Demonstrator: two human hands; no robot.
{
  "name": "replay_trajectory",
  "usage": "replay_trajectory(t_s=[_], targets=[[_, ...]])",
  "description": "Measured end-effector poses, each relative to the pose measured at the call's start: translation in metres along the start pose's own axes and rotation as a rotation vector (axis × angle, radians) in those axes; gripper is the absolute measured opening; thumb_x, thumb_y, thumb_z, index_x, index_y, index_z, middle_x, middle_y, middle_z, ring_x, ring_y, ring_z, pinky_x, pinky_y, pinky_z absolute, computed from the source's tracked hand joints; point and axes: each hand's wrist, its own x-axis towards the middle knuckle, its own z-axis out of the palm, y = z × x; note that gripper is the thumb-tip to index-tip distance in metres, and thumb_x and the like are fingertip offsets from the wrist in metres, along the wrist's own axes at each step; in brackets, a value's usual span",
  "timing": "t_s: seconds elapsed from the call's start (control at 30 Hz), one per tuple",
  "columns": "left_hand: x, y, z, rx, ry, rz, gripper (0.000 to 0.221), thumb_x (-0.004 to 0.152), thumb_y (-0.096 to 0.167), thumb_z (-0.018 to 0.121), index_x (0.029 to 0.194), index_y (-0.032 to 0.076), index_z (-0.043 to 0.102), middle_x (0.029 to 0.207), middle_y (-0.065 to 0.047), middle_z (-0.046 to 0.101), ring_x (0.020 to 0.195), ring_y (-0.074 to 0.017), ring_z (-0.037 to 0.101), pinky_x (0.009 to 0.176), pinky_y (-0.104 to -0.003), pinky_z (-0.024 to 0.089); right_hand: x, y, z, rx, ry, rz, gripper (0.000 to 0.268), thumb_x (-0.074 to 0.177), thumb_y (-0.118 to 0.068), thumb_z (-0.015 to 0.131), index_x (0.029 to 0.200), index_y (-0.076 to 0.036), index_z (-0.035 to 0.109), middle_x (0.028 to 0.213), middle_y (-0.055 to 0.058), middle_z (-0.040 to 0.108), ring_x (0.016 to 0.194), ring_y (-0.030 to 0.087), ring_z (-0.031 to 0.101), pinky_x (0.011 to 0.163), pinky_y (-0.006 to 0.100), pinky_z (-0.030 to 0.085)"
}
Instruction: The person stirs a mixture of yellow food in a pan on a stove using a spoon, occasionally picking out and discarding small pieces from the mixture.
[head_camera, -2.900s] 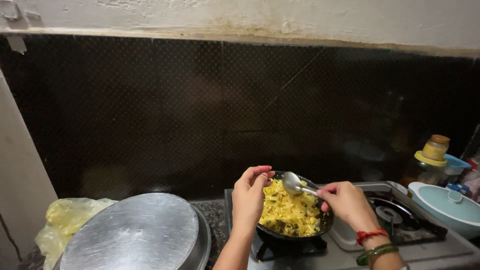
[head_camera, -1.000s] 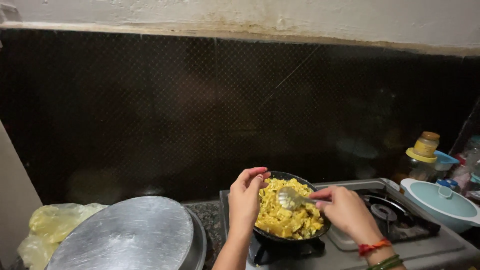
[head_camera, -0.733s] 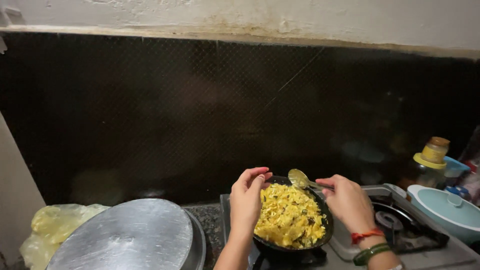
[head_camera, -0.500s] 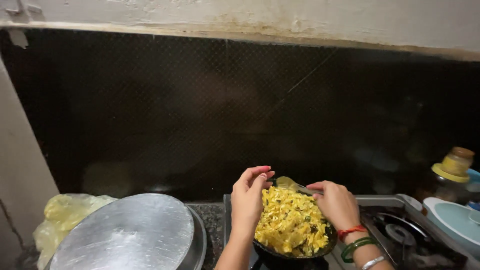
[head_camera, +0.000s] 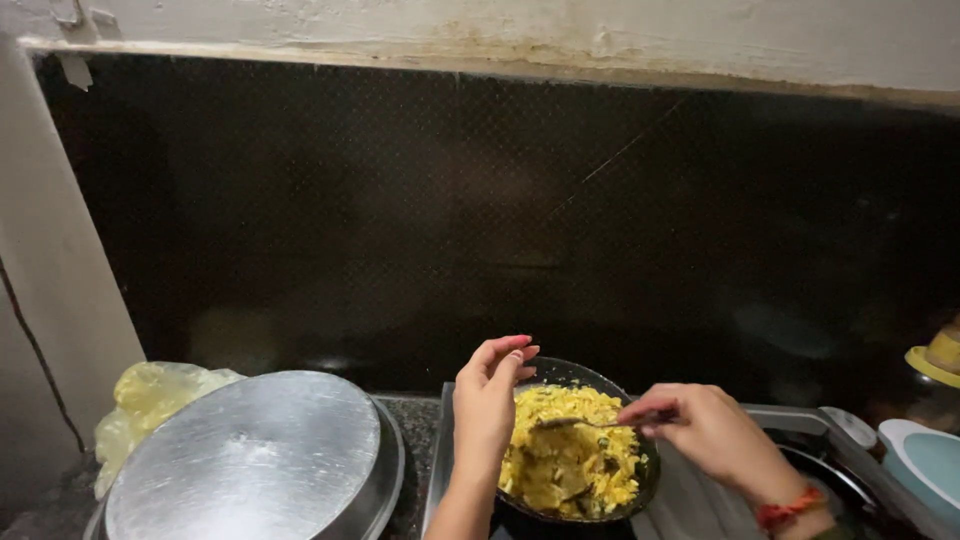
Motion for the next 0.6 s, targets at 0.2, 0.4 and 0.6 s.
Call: replay_trajectory(t_s=[0.2,0.4,0.6], targets=[[-0.003,-0.003,0.009,0.029,0.009,-0.011,0.029,0.094,0.014,0.058,0.113,-0.001,0.073,0.109,-0.013,0.079,0.098,-0.0192,0.074,0.087,-0.030,0.059,0.011,0.022,0.010,-0.018,-0.120,-0.044,0.032,0.083,0.002,0.068,0.102,-0.015,0.088,0.098,0.001,0.082,0.092,0.013,0.081,0.082,0.029,0.063],[-0.004,-0.012,0.005,0.015,0.015,0.061,0.027,0.094,0.013,0.058,0.109,-0.002,0.074,0.107,-0.011,0.079,0.101,-0.0155,0.075,0.087,-0.029,0.058,0.030,0.010,0.033,-0.158,0.029,0.070,0.022,0.085,-0.007,0.075,0.101,-0.018,0.084,0.100,-0.001,0.083,0.090,0.013,0.078,0.081,0.032,0.061],[-0.003,-0.006,0.004,0.039,0.027,0.029,0.027,0.094,0.013,0.058,0.110,-0.001,0.075,0.105,-0.011,0.080,0.099,-0.0162,0.075,0.087,-0.029,0.058,0.032,-0.014,0.018,-0.184,0.211,0.094,0.024,0.088,-0.016,0.072,0.108,-0.024,0.082,0.101,-0.003,0.081,0.092,0.014,0.076,0.086,0.034,0.058]])
